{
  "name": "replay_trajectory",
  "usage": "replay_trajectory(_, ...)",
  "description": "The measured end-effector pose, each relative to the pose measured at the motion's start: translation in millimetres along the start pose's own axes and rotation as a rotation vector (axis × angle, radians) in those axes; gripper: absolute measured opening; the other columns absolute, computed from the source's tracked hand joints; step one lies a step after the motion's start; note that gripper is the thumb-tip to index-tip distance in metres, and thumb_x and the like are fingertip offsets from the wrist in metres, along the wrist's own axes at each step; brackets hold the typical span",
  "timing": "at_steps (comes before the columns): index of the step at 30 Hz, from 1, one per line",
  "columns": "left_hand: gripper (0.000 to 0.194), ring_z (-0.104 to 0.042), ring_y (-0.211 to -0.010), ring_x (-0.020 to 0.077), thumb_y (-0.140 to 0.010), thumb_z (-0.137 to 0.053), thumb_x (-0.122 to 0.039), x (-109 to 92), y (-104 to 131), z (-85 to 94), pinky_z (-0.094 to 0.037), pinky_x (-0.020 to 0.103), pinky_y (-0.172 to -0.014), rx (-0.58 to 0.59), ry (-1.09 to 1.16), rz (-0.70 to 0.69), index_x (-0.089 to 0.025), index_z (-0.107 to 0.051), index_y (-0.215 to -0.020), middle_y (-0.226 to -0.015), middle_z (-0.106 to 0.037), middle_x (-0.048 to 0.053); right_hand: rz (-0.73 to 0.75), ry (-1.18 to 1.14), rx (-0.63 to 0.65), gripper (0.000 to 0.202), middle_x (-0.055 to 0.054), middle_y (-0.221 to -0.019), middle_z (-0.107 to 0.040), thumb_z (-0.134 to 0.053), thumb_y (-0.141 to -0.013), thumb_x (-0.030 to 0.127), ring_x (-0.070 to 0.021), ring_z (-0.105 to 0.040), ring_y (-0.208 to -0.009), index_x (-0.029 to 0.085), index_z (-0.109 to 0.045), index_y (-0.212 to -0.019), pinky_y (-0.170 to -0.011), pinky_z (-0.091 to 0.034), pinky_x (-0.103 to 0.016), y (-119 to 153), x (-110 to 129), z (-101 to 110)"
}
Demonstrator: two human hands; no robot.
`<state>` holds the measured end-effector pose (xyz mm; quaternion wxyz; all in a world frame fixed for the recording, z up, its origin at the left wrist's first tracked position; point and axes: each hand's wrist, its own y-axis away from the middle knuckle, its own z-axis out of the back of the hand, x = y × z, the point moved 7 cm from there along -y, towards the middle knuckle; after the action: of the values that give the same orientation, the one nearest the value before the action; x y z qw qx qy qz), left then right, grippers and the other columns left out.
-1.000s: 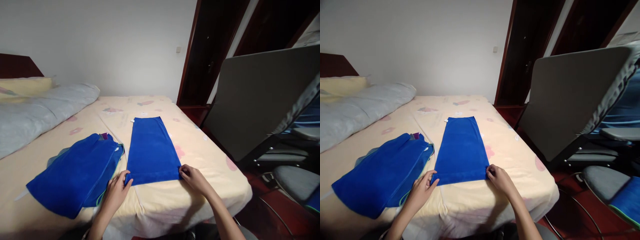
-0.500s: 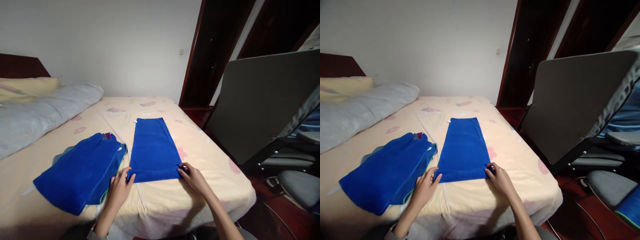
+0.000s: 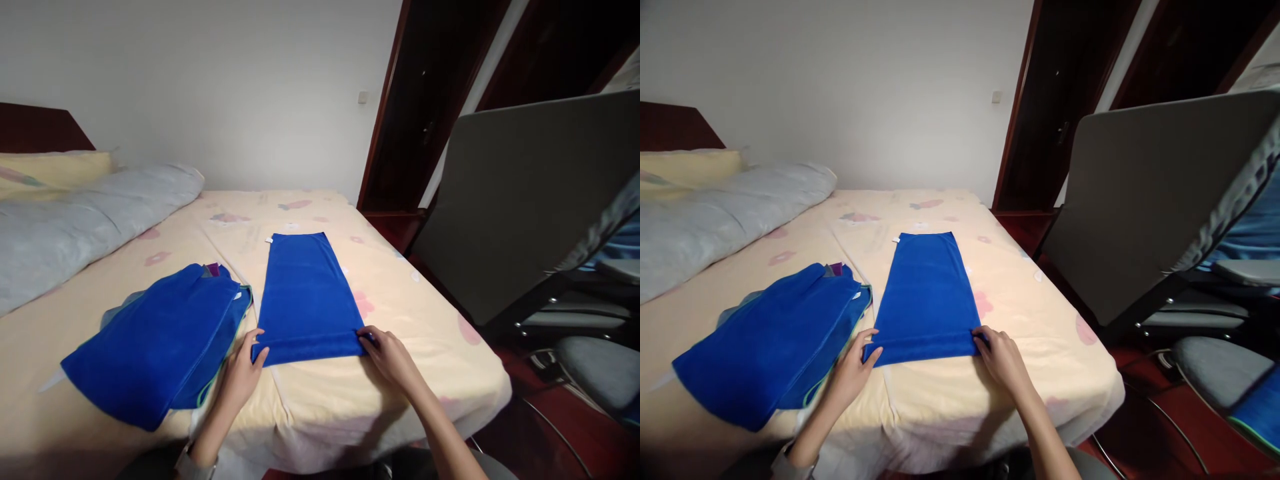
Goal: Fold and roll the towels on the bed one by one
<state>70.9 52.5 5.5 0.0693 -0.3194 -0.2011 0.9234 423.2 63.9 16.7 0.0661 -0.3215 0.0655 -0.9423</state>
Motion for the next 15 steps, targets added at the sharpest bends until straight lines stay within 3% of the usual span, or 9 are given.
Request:
replay_trajectory(5, 0.031, -0.071, -0.105, 0.0259, -0.099, -0.047, -0.027, -20, 2, -5.3, -0.056, 0.038, -0.087, -0.014, -0.256, -0.115, -0.023, -0.053, -0.129, -0.121, -0.072, 0.011, -0.002, 0.13, -0.008, 0.025, -0.005, -0.096, -0.073, -0.042, -0.098, 0.034, -0.0259, -0.068, -0.087, 0.026, -0.064, -0.107, -0.075, -0.046, -0.033, -1, 3, -5)
replay_trajectory(11, 0.029, -0.069, -0.095, 0.0272, -0.097, -0.054, -0.035, -33, 0, 10.3, -0.052, 0.036, -0.079, -0.13, -0.434, -0.16, -0.024, -0.062, -0.122, -0.115, -0.068, 0.012, 0.067, 0.106, -0.034, 0.026, -0.006, -0.101, -0.07, -0.037, -0.102, 0.032, -0.0251, -0.065, -0.095, 0.024, -0.061, -0.108, -0.083, -0.047, -0.034, 1, 7, -2)
replay_trajectory(13, 0.025, -0.066, -0.1, 0.0282, -0.097, -0.055, -0.035, -45, 3, 13.7, -0.05, 0.038, -0.083, -0.147, -0.448, -0.246, -0.025, -0.067, -0.118, -0.115, -0.068, 0.012, 0.038, 0.143, -0.017, 0.026, -0.007, -0.1, -0.069, -0.036, -0.102, 0.029, -0.0246, -0.065, -0.093, 0.023, -0.06, -0.109, -0.083, -0.047, -0.034, 1, 3, -6)
replay_trajectory(15, 0.023, -0.065, -0.103, 0.0269, -0.098, -0.055, -0.033, -61, 9, 6.6, -0.048, 0.039, -0.088, -0.051, -0.417, -0.401, -0.026, -0.068, -0.116, -0.113, -0.069, 0.01, 0.019, 0.196, 0.012, 0.025, -0.008, -0.098, -0.068, -0.038, -0.101, 0.027, -0.0239, -0.066, -0.09, 0.022, -0.06, -0.111, -0.081, -0.047, -0.033, 1, 1, -9)
